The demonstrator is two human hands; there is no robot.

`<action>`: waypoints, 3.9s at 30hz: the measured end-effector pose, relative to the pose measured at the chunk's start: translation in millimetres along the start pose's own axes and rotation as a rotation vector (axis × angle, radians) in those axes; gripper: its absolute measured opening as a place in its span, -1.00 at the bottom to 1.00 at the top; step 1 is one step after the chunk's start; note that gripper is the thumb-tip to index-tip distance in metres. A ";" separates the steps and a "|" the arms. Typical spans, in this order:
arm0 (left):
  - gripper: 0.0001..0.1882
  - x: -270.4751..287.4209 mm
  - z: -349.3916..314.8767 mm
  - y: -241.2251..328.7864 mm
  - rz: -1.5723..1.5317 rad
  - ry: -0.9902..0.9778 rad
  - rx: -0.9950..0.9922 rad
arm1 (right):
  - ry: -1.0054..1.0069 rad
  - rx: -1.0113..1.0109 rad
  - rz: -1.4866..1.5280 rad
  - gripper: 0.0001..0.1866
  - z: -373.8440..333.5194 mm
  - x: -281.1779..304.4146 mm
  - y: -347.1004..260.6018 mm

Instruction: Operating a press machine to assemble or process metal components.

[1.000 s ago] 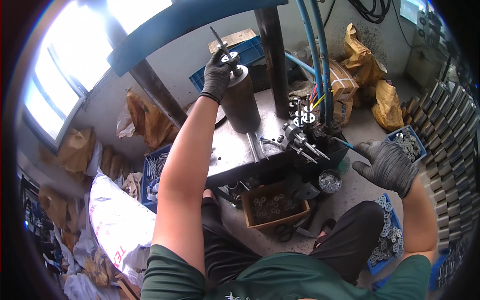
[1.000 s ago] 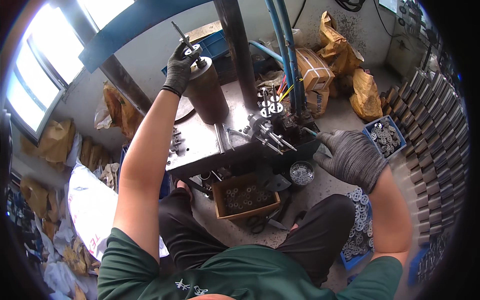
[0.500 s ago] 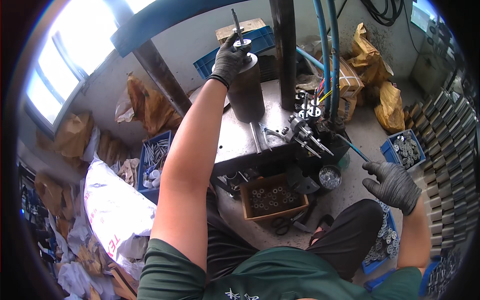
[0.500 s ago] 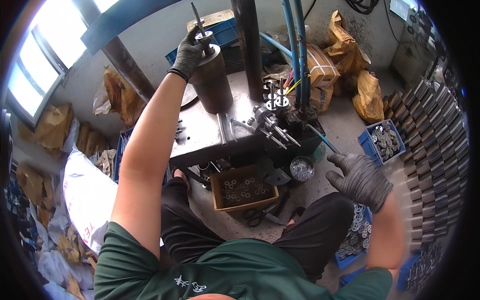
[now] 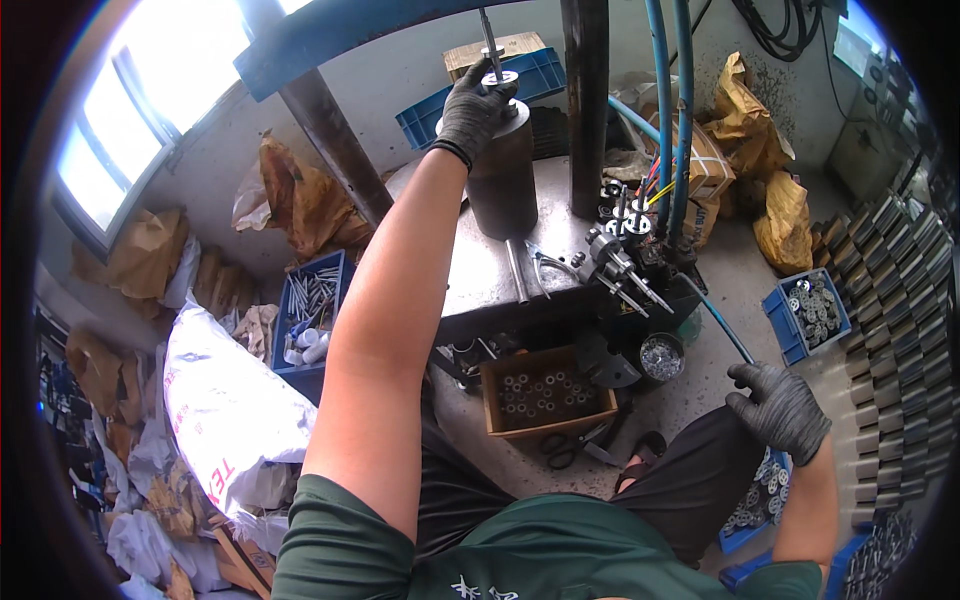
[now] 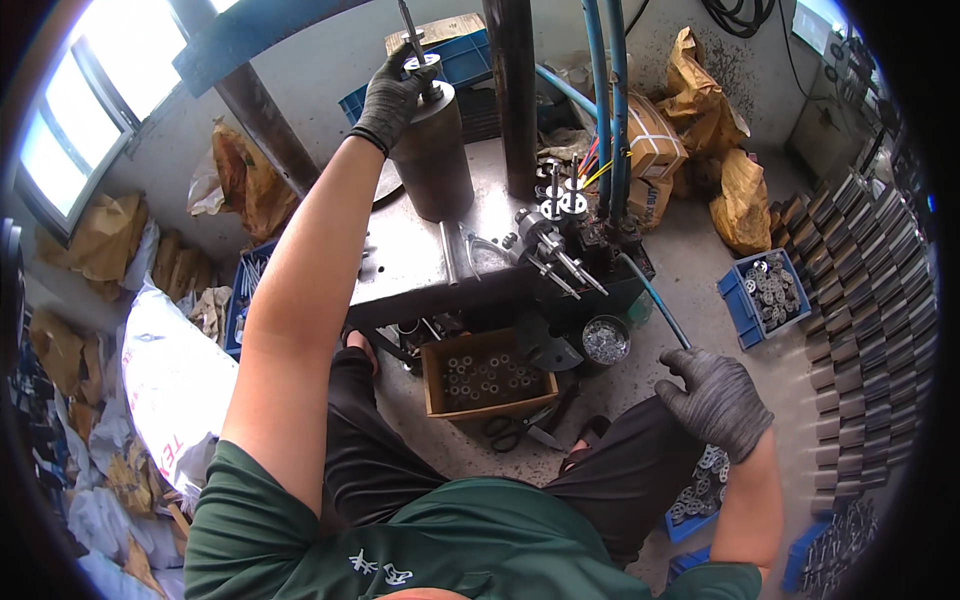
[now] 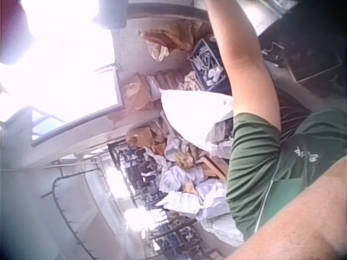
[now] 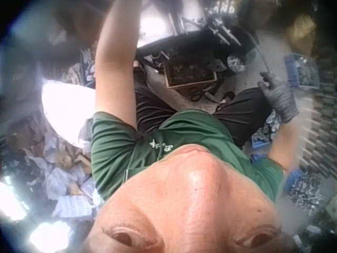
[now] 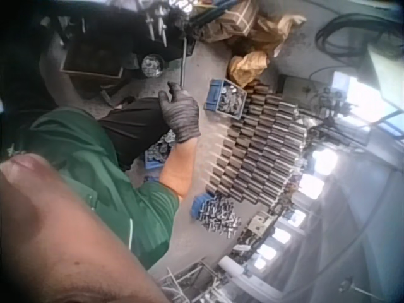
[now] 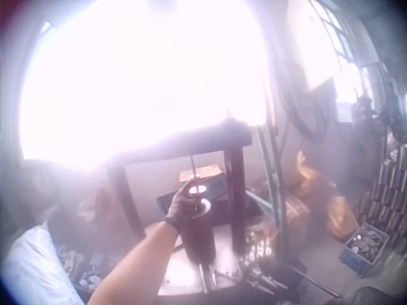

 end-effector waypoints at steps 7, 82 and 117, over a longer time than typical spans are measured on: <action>-0.40 14.7 19.5 -26.4 0.043 0.005 -0.045 | 0.013 0.071 -0.052 -0.59 4.5 2.9 0.0; -0.66 4.2 7.3 -14.2 -0.169 -0.048 0.164 | 0.575 0.301 -0.051 -0.78 26.0 45.1 2.5; -0.42 -11.4 -326.4 53.4 0.212 -0.308 -0.519 | 0.810 0.583 -0.340 -0.66 35.0 40.7 -62.8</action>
Point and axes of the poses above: each hand's wrist, its own z-axis towards the middle knuckle, its own x-axis out of the back of the hand, y = z × x, the point moved 3 cm from there along z, towards the middle knuckle, and after that the axes turned 1 degree about -z, right-handed, at the moved point
